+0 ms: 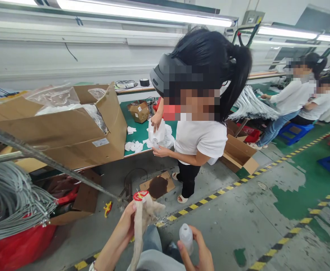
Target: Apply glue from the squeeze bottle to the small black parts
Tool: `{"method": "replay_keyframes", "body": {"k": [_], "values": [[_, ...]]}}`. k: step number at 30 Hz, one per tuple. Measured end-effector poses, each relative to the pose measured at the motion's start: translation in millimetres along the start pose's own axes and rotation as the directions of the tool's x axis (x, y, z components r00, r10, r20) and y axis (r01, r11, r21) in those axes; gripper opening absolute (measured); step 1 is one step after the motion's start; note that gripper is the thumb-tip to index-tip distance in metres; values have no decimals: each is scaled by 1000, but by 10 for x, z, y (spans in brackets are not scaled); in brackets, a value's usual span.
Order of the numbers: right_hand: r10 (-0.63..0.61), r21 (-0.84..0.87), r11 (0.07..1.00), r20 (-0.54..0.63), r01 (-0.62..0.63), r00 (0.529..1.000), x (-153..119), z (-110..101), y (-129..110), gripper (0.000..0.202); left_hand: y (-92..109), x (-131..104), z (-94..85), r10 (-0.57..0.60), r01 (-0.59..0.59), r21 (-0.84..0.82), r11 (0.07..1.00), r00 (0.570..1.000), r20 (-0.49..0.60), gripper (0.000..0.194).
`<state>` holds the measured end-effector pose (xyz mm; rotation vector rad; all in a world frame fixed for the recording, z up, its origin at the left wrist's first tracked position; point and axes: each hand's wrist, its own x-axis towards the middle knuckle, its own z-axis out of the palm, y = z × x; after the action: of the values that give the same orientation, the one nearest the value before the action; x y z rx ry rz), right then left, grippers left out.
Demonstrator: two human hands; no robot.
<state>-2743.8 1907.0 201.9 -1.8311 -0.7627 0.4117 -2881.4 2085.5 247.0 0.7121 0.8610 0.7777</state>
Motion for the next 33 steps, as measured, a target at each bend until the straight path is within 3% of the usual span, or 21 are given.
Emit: {"method": "replay_keyframes", "body": {"k": [11,18,25,33], "values": [[-115,9,993,46,114,992,-41,124,56,50,-142,49,-37,3,-6,-30,1000,994,-113,33],[-175,-15,984,100,178,979,-106,144,128,47,-194,68,-129,-24,21,-24,999,993,-115,34],[-266,-7,961,241,276,933,-53,65,194,25,-307,86,-133,-12,10,-13,1000,992,-123,26],[-270,-29,958,258,287,927,-54,57,219,26,-363,68,-91,-70,71,5,997,991,-116,20]]}}
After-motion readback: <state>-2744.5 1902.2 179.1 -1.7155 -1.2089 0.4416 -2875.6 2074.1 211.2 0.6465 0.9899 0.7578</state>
